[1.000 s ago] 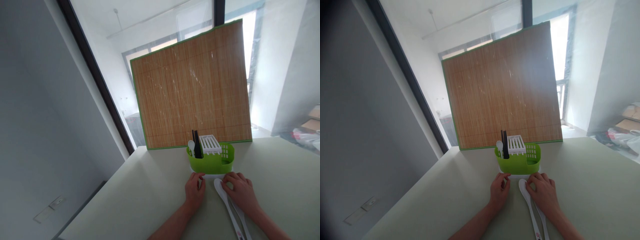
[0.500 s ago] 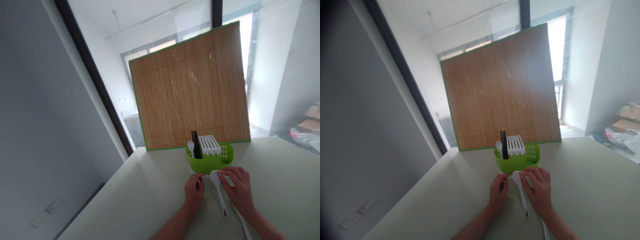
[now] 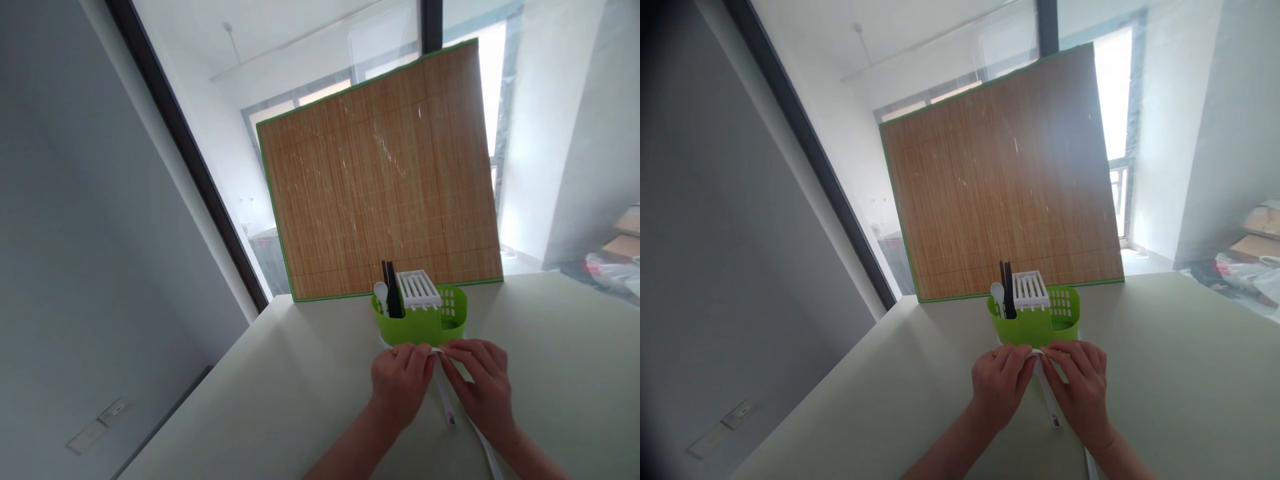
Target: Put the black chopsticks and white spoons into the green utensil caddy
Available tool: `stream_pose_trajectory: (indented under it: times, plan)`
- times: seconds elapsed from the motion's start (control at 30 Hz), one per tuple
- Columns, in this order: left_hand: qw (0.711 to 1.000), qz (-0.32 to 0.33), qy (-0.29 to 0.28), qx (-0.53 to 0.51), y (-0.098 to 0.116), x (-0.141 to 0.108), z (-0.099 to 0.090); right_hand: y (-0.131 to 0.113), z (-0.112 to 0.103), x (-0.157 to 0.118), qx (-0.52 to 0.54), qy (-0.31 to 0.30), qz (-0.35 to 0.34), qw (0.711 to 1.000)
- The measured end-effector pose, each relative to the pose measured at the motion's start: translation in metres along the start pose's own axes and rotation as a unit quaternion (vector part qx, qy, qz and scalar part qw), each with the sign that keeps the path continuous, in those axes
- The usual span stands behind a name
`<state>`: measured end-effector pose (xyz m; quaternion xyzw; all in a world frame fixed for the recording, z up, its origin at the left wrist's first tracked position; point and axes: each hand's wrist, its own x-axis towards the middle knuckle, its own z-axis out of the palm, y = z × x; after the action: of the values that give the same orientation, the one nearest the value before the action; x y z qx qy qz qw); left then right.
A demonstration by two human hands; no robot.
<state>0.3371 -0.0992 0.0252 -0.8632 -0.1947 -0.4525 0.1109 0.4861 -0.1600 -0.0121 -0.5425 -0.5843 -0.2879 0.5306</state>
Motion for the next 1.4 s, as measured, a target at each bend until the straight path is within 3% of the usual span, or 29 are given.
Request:
stream_pose_trajectory:
  times: [0.17,0.37,0.43,0.53,0.63,0.77,1.0,1.23,1.4]
  plan:
    - [0.999,0.030,0.014,0.033,-0.010,0.015,-0.013,0.001,-0.004,0.002,0.004,-0.031,-0.007,0.999]
    - [0.986,0.002,0.147,0.084,-0.066,0.071,-0.042,0.023,-0.019,0.009,-0.015,-0.031,0.042,0.998]
    - [0.980,-0.009,0.166,0.108,-0.086,0.091,-0.041,0.038,-0.022,0.008,-0.035,-0.054,0.068,0.996]
    - [0.980,-0.025,0.136,0.140,-0.109,0.106,-0.026,0.061,-0.022,0.002,-0.058,-0.124,0.100,0.986]
    - [0.983,-0.037,0.067,0.166,-0.123,0.102,-0.002,0.077,-0.020,-0.005,-0.053,-0.186,0.121,0.974]
    - [0.982,-0.056,-0.020,0.178,-0.130,0.084,0.024,0.085,-0.019,-0.009,-0.043,-0.207,0.136,0.968]
    - [0.978,-0.102,-0.116,0.138,-0.136,0.068,0.047,0.085,-0.019,-0.010,-0.041,-0.226,0.146,0.962]
    - [0.971,-0.178,-0.132,0.086,-0.135,0.068,0.046,0.082,-0.022,-0.011,-0.017,-0.285,0.179,0.942]
    - [0.976,-0.213,-0.045,0.013,-0.112,0.044,0.037,0.087,-0.028,-0.014,0.008,-0.385,0.258,0.886]
